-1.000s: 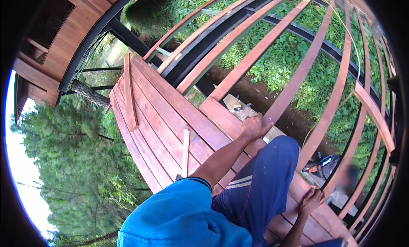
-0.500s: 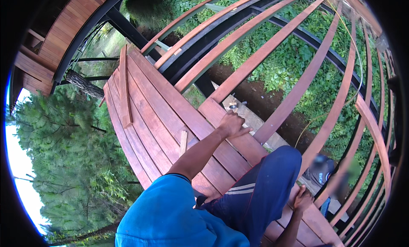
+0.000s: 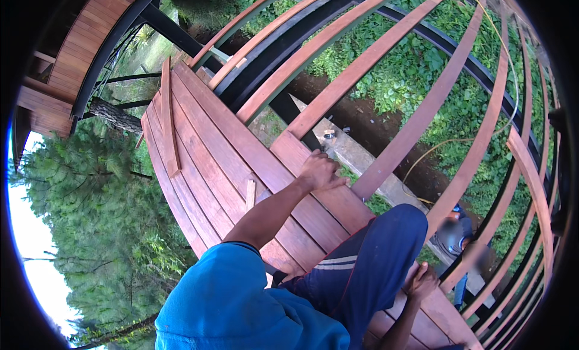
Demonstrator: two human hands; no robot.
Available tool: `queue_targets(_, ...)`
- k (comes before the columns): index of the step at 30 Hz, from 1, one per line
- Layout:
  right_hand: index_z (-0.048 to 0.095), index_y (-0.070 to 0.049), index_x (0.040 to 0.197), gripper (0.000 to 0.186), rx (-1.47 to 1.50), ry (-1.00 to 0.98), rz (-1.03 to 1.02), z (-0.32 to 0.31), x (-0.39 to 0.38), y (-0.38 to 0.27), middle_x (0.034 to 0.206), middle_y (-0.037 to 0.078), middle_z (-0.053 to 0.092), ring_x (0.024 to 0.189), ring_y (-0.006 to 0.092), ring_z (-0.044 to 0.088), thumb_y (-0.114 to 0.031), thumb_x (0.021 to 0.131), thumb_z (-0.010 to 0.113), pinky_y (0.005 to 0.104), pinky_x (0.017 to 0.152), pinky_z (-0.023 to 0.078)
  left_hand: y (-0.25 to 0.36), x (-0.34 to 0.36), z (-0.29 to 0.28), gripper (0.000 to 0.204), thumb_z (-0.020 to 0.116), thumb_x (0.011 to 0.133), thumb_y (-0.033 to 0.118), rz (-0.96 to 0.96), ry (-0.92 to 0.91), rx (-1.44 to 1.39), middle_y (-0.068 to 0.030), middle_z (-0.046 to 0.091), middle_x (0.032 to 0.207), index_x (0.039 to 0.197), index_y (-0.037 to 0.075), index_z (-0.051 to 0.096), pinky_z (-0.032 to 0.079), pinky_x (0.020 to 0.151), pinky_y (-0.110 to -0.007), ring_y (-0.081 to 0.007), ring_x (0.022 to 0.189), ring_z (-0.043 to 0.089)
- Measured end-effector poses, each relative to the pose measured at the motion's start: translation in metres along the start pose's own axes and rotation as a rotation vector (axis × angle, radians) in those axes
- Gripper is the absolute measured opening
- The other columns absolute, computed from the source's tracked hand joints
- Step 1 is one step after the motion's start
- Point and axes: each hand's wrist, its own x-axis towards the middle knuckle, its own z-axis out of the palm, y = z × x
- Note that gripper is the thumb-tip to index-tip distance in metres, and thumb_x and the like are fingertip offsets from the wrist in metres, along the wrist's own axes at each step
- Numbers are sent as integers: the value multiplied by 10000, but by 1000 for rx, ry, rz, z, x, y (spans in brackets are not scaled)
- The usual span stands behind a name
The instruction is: The person sits on a wooden deck and uses a tape measure to measure plank spacing, then uses a chisel and hammer to adjust and align wooden planks on a curved deck frame. The person repeatedly measures and adjusts the planks to fit the curved structure.
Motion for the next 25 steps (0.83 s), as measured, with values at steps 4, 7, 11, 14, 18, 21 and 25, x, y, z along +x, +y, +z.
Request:
queue_targets(4, 663, -33, 794, 590, 35, 94, -19, 1, 6, -13, 838, 209, 689, 846, 416, 663, -458, 1115, 408, 535, 841, 460, -3, 7, -2, 601, 611, 931, 681, -63, -138, 65, -117, 723, 758, 733, 124, 714, 483, 949, -473, -336, 841, 718)
queue_targets(7, 665, -35, 766, 594, -21, 70, 55, -4, 2, -16, 828, 217, 693, 850, 414, 670, -477, 1093, 440, 527, 872, 464, -4, 8, -1, 626, 602, 927, 705, -106, -173, 55, -142, 748, 831, 790, 109, 734, 472, 991, -479, -337, 915, 721)
queue_targets(11, 735, -70, 816, 533, -30, 55, 64, -4, -1, -15, 881, 174, 742, 958, 373, 704, -494, 1053, 517, 536, 979, 453, -10, 1, 7, 616, 719, 856, 659, -46, -18, 32, -140, 743, 1025, 1037, 70, 724, 447, 1051, -544, -340, 1122, 666)
queue_targets(14, 737, -80, 802, 521, -30, 112, 47, -8, -2, -15, 871, 157, 745, 932, 358, 703, -509, 1034, 553, 519, 965, 448, -20, -29, 2, 1035, 748, 775, 763, 195, -53, 61, -236, 545, 1477, 1455, 12, 536, 237, 1277, -576, -405, 1474, 434)
queue_targets(18, 724, -81, 775, 535, 0, 182, 30, -7, -2, -18, 861, 147, 743, 892, 345, 697, -518, 1033, 554, 495, 910, 443, -31, -59, -8, 1400, 749, 662, 876, 269, -183, 190, -246, 259, 1709, 1658, 17, 270, 52, 1331, -581, -433, 1623, 161)
queue_targets(21, 721, -82, 778, 534, -13, 196, 35, -3, -2, -18, 861, 149, 743, 895, 344, 698, -518, 1035, 549, 490, 916, 446, -33, -61, -8, 1376, 745, 677, 869, 259, -203, 226, -238, 268, 1705, 1663, 31, 276, 74, 1327, -582, -437, 1621, 165)
queue_targets(25, 717, -103, 777, 554, -28, 99, -32, 18, -16, -35, 862, 161, 747, 896, 318, 715, -533, 1058, 511, 484, 952, 455, -47, -67, 2, 1191, 672, 808, 802, 346, -59, 108, -231, 283, 1713, 1658, 54, 302, 106, 1337, -541, -404, 1617, 199)
